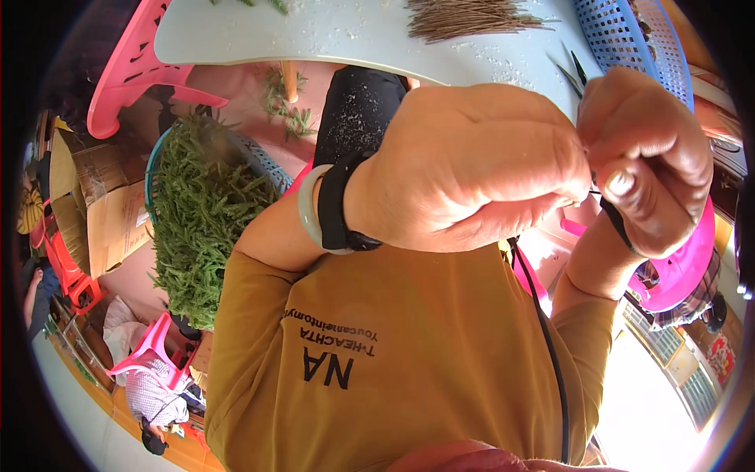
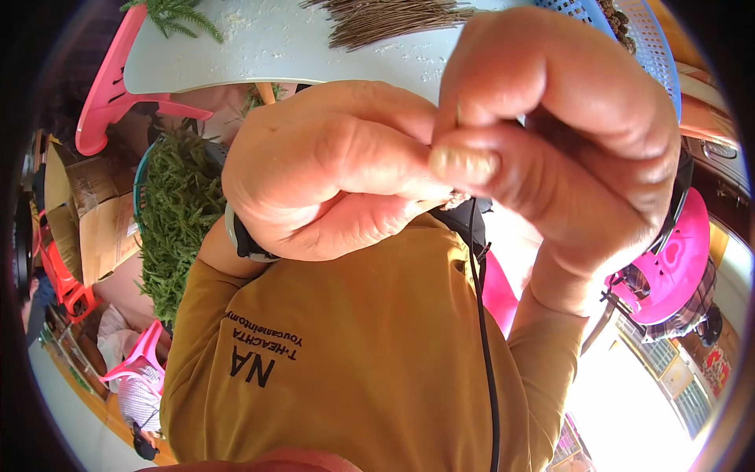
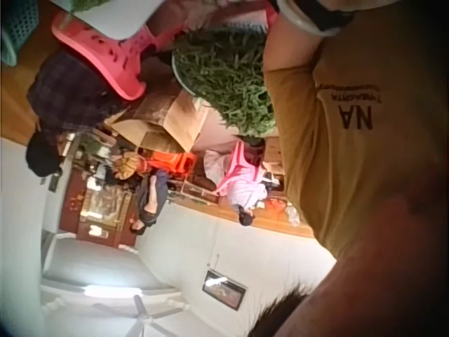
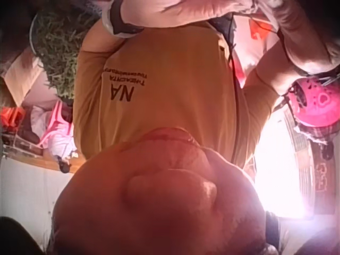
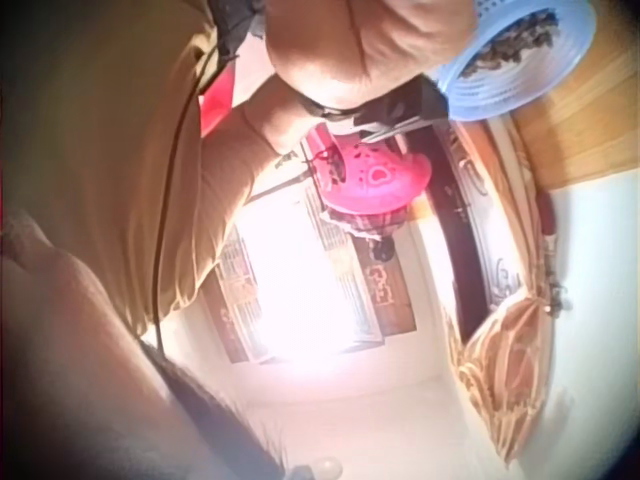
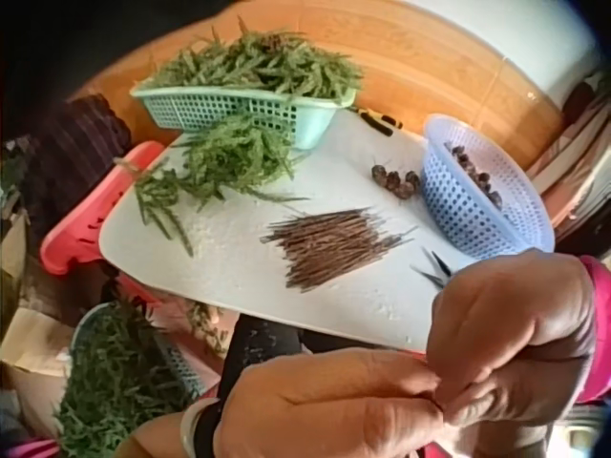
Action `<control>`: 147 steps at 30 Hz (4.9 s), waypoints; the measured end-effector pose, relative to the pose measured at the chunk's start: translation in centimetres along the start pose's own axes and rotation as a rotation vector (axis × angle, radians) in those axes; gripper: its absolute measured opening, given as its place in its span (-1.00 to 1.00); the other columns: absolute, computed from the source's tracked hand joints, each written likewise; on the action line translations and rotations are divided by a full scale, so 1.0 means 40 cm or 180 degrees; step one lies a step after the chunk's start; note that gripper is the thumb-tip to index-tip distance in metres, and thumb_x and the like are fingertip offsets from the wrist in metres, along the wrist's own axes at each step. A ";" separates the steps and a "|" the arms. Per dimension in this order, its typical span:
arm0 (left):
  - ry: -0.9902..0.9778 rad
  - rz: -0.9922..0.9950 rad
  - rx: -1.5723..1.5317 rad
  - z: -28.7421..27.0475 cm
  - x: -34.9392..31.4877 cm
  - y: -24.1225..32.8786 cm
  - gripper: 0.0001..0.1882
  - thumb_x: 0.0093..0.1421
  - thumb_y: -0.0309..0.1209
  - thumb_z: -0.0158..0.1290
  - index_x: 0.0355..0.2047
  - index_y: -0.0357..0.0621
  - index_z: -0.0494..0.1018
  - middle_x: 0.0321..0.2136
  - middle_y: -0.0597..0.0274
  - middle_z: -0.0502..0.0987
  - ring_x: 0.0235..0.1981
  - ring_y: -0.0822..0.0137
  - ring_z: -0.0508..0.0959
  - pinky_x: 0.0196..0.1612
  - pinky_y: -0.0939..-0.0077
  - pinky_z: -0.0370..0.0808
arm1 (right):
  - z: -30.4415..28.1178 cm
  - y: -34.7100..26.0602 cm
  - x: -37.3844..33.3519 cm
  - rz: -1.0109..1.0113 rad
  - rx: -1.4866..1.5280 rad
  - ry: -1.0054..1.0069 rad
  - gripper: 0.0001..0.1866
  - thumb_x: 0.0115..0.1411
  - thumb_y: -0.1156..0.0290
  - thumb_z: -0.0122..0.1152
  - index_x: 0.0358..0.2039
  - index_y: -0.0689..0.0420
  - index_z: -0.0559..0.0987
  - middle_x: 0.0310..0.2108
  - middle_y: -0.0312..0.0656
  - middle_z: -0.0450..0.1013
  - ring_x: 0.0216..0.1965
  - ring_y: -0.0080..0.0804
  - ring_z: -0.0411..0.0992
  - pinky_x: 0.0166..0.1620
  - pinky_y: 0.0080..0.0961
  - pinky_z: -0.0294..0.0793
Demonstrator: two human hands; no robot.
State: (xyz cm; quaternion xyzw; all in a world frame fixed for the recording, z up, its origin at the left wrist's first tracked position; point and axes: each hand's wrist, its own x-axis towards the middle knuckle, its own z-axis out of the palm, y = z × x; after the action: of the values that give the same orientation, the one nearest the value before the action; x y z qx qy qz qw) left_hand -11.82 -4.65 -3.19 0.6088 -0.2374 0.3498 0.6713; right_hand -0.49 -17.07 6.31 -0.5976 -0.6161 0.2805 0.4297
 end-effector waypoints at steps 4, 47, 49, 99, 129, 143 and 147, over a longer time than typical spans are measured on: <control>0.0069 0.0040 0.0372 -0.003 0.005 0.014 -0.82 -0.12 -0.68 0.10 -0.46 -0.20 0.46 -0.50 0.16 0.47 -0.51 0.26 0.50 -0.50 0.56 0.43 | 0.017 0.011 0.009 0.0194 0.0097 0.0266 -0.77 0.15 0.34 0.07 -0.52 0.23 0.37 -0.56 -0.23 0.26 -0.55 -0.53 0.15 -0.45 -0.61 0.12; 0.0070 -0.1133 -0.2120 0.005 -0.001 0.018 -0.84 0.09 -0.70 -0.02 -0.29 -0.39 0.33 -0.27 -0.03 0.39 -0.36 0.32 0.50 -0.28 0.52 0.50 | 0.142 0.053 -0.066 0.0272 0.2912 0.1988 -0.78 0.00 0.41 0.15 -0.59 0.18 0.29 -0.61 -0.25 0.23 -0.59 -0.57 0.16 -0.53 -0.64 0.16; 0.0048 -0.1194 -0.2369 0.003 0.001 0.015 -0.85 0.09 -0.71 -0.03 -0.30 -0.38 0.33 -0.27 -0.04 0.39 -0.34 0.30 0.51 -0.26 0.50 0.51 | 0.142 0.053 -0.074 0.0344 0.2847 0.1995 -0.78 -0.01 0.41 0.16 -0.60 0.18 0.30 -0.61 -0.25 0.24 -0.59 -0.56 0.17 -0.52 -0.64 0.17; 0.0368 -0.1283 -0.2380 -0.023 -0.006 -0.011 -0.82 0.22 -0.42 -0.07 -0.20 -0.17 0.23 -0.31 0.03 0.30 -0.53 0.45 0.41 -0.57 0.60 0.44 | 0.146 0.058 -0.054 -0.0054 -0.0229 0.1871 -0.92 -0.05 0.58 0.23 -0.55 0.24 0.48 -0.62 -0.25 0.39 -0.58 -0.42 0.31 -0.48 -0.57 0.27; -0.0074 -0.1228 -0.0928 -0.045 0.008 -0.013 -0.69 0.08 -0.47 0.09 -0.22 -0.38 0.30 -0.31 0.01 0.36 -0.41 0.39 0.46 -0.42 0.58 0.51 | 0.180 0.050 -0.080 0.0547 0.0934 0.2393 -0.86 -0.08 0.69 0.20 -0.47 0.27 0.44 -0.51 -0.27 0.33 -0.48 -0.55 0.25 -0.37 -0.65 0.23; -0.0386 -0.1013 -0.0930 -0.069 0.014 -0.027 -0.68 0.04 -0.55 0.12 -0.22 -0.35 0.29 -0.26 -0.09 0.41 -0.36 0.37 0.48 -0.31 0.58 0.45 | 0.153 0.055 -0.079 0.0630 0.0829 0.1849 -0.95 0.00 0.67 0.10 -0.54 0.27 0.44 -0.59 -0.23 0.38 -0.57 -0.54 0.31 -0.49 -0.65 0.27; -0.0669 -0.1008 -0.0647 -0.078 0.020 -0.024 -0.66 0.01 -0.59 0.13 -0.21 -0.35 0.28 -0.29 -0.09 0.43 -0.36 0.38 0.49 -0.30 0.58 0.46 | 0.149 0.074 -0.076 0.0310 0.0470 0.1681 -0.91 -0.01 0.63 0.12 -0.60 0.25 0.41 -0.66 -0.23 0.33 -0.64 -0.45 0.25 -0.55 -0.58 0.20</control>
State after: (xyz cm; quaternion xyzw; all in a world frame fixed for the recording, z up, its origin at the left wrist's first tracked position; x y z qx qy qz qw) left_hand -10.93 -1.46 -3.68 0.6008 -0.2415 0.1489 0.7474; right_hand -4.44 -18.66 0.34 -0.6459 -0.4312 0.1795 0.6038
